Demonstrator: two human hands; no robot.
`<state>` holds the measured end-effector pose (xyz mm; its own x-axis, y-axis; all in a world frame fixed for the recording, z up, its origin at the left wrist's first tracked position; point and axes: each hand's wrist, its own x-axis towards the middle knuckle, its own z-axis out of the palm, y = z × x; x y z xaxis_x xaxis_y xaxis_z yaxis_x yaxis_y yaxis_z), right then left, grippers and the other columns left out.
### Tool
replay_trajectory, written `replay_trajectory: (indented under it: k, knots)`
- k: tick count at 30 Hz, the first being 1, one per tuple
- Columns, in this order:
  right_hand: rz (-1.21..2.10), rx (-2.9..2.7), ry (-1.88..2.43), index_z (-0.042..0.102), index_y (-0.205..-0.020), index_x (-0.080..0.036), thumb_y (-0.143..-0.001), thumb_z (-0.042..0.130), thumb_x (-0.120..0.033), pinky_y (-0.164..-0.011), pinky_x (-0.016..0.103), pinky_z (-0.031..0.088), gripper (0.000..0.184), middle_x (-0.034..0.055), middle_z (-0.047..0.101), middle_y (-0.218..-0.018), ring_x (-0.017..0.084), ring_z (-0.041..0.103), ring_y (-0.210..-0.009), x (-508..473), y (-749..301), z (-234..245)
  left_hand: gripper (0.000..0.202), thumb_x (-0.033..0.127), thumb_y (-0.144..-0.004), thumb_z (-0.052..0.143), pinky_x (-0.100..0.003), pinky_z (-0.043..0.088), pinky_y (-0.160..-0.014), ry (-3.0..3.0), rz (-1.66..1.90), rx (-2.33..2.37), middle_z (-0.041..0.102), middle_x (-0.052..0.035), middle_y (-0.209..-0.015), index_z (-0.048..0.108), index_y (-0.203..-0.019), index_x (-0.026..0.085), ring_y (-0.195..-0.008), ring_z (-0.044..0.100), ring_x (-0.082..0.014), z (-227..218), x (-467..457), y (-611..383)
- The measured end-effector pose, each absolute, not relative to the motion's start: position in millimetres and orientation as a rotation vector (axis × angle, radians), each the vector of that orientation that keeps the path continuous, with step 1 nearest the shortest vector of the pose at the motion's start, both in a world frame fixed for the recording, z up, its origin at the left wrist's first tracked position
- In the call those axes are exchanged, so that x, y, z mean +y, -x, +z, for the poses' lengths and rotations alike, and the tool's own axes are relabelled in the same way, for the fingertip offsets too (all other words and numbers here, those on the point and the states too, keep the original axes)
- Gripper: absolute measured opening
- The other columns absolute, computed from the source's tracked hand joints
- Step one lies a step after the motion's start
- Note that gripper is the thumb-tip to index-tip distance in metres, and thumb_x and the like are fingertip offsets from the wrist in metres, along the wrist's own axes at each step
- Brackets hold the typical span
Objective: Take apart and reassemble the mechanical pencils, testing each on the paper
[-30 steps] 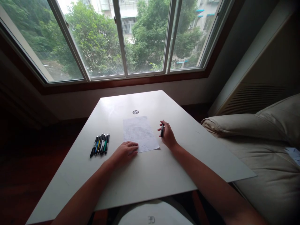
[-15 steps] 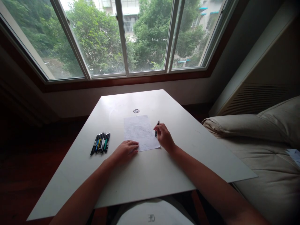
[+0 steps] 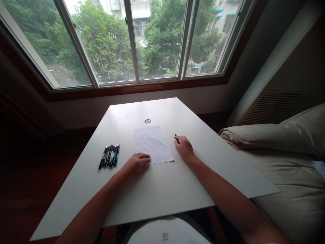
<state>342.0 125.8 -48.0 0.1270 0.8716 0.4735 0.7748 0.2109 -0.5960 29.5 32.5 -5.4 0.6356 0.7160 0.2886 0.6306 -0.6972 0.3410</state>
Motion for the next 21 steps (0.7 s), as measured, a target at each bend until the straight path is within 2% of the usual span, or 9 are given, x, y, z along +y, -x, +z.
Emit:
replay_trajectory:
  k: [7,12,16,18,21]
  knots:
    - [0.163,-1.690,1.607,0.076,-0.095,-0.020,-0.086,0.060,-0.022,-0.081,0.034,0.051,0.019,0.0089,0.065,-0.098,0.022,0.063,-0.087,129.1,-341.3,-57.1,0.027,0.031,-0.098,0.052,-0.040,0.049,-0.096,-2.661,0.679,1.196,0.066,-0.0083,-0.122,0.068,-0.119,0.026,-0.108,0.062,-0.0241,-4.1,32.1,-29.9]
    - [0.139,-1.681,1.574,0.075,-0.098,-0.018,-0.087,0.057,-0.022,-0.086,0.035,0.051,0.022,0.0099,0.064,-0.100,0.022,0.063,-0.089,128.5,-339.9,-55.2,0.030,0.034,-0.101,0.043,-0.033,0.050,-0.084,-2.508,0.788,1.828,0.067,-0.0093,-0.103,0.069,-0.108,0.021,-0.090,0.065,-0.0214,11.2,39.8,0.0]
    - [0.108,-1.660,1.533,0.074,-0.099,-0.017,-0.088,0.055,-0.022,-0.089,0.038,0.050,0.022,0.0109,0.063,-0.101,0.023,0.062,-0.091,128.4,-338.3,-52.6,0.034,0.040,-0.099,0.040,-0.034,0.049,-0.080,-2.237,0.503,2.415,0.065,-0.0108,-0.107,0.067,-0.108,0.020,-0.091,0.064,-0.0248,17.1,47.1,42.5]
    - [0.093,-1.654,1.507,0.073,-0.100,-0.017,-0.088,0.054,-0.023,-0.089,0.039,0.050,0.023,0.0112,0.063,-0.101,0.024,0.061,-0.092,127.5,-337.6,-50.9,0.036,0.045,-0.097,0.043,-0.035,0.049,-0.078,-2.050,0.288,2.528,0.064,-0.0117,-0.110,0.067,-0.109,0.020,-0.089,0.065,-0.0260,14.5,50.5,58.3]
    - [0.076,-1.659,1.456,0.072,-0.102,-0.017,-0.090,0.053,-0.023,-0.090,0.040,0.050,0.023,0.0117,0.063,-0.103,0.025,0.060,-0.094,124.6,-336.3,-47.1,0.037,0.049,-0.093,0.049,-0.036,0.050,-0.075,-1.948,0.182,2.545,0.064,-0.0124,-0.109,0.068,-0.105,0.021,-0.087,0.066,-0.0269,8.3,54.8,67.8]
